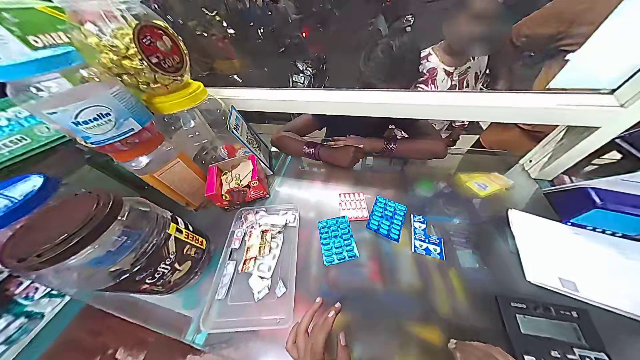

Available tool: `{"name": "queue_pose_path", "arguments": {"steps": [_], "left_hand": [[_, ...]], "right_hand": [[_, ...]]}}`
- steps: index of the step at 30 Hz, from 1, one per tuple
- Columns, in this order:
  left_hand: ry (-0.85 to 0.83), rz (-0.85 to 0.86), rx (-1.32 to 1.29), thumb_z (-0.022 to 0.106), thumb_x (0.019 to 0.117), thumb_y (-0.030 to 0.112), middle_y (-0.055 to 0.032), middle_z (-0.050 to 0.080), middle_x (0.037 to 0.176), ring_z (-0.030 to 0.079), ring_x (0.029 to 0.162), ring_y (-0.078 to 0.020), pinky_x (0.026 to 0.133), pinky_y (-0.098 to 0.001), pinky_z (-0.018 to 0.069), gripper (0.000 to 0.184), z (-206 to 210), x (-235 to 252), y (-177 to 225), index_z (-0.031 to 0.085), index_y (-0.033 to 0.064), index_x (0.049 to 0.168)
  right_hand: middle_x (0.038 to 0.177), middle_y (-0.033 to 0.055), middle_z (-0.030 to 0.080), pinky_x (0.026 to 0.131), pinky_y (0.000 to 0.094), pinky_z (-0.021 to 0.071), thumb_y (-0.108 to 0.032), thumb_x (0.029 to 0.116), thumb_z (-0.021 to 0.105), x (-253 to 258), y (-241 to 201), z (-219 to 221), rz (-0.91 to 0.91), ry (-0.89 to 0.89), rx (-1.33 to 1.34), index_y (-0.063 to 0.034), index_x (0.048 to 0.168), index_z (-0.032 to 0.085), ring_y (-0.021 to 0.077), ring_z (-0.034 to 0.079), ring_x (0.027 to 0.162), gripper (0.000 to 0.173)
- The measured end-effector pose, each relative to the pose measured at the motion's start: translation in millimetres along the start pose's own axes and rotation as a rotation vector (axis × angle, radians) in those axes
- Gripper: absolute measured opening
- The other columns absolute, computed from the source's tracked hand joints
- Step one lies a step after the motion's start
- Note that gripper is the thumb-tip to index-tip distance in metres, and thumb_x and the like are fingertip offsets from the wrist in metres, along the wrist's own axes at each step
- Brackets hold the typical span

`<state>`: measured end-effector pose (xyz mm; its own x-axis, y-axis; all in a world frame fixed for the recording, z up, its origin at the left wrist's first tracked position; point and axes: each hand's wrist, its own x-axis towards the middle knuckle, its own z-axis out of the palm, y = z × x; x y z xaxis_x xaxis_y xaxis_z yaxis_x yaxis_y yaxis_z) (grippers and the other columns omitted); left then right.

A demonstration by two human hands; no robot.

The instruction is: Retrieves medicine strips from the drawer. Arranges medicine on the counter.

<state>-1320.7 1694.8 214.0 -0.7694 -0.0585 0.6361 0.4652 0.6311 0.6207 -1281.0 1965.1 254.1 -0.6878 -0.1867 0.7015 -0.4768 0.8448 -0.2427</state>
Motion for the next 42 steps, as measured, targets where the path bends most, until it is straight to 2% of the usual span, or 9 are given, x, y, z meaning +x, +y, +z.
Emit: {"name": "queue_pose_path", "arguments": {"steps": [4, 9, 12, 26, 42], "left_hand": [[-0.034, 0.010, 0.015, 0.049, 0.1048, 0.029, 0.0067, 0.070, 0.126, 0.050, 0.134, -0.0075, 0.116, -0.0369, 0.0237, 0.025, -0.4, -0.8, -0.5, 0.053, 0.0224, 0.129], [-0.020, -0.011, 0.018, 0.048, 0.1049, 0.030, 0.0071, 0.070, 0.125, 0.051, 0.132, -0.0066, 0.116, -0.0361, 0.0248, 0.026, 0.6, -2.5, -4.7, 0.053, 0.0221, 0.129], [-0.035, -0.035, 0.024, 0.049, 0.1052, 0.030, 0.0071, 0.070, 0.126, 0.052, 0.131, -0.0065, 0.114, -0.0370, 0.0271, 0.026, -1.2, -2.8, -3.8, 0.053, 0.0232, 0.130], [-0.046, -0.039, 0.035, 0.049, 0.1049, 0.030, 0.0086, 0.069, 0.126, 0.051, 0.132, -0.0051, 0.115, -0.0369, 0.0254, 0.025, -2.4, -0.7, 0.4, 0.052, 0.0227, 0.128], [-0.069, -0.030, -0.004, 0.050, 0.1040, 0.027, 0.0080, 0.071, 0.125, 0.051, 0.132, -0.0052, 0.116, -0.0376, 0.0245, 0.024, -3.1, 0.1, 2.1, 0.054, 0.0216, 0.127]], "right_hand": [[0.075, 0.0126, 0.073, 0.072, 0.0295, 0.0573, -0.019, 0.1020, 0.056, 1.0, 7.2, 7.0, 0.113, 0.041, 0.008, -0.0009, 0.081, 0.072, 0.0206, 0.072, 0.073, 0.032], [0.076, 0.0119, 0.073, 0.070, 0.0311, 0.0571, -0.019, 0.1010, 0.058, -1.1, 4.7, 9.3, 0.079, -0.034, 0.118, -0.0020, 0.082, 0.072, 0.0207, 0.071, 0.072, 0.029], [0.076, 0.0120, 0.073, 0.072, 0.0300, 0.0571, -0.018, 0.1003, 0.058, -0.8, 5.1, 9.2, 0.085, -0.016, 0.141, -0.0016, 0.080, 0.072, 0.0201, 0.071, 0.073, 0.030], [0.073, 0.0081, 0.072, 0.071, 0.0263, 0.0554, -0.021, 0.1011, 0.057, -1.3, 3.9, 10.0, 0.090, -0.020, 0.117, -0.0050, 0.078, 0.071, 0.0161, 0.069, 0.071, 0.031], [0.069, 0.0086, 0.070, 0.069, 0.0258, 0.0547, -0.020, 0.1012, 0.056, -1.8, 3.2, 6.0, 0.075, 0.036, 0.131, -0.0039, 0.076, 0.070, 0.0162, 0.068, 0.068, 0.033]]}}
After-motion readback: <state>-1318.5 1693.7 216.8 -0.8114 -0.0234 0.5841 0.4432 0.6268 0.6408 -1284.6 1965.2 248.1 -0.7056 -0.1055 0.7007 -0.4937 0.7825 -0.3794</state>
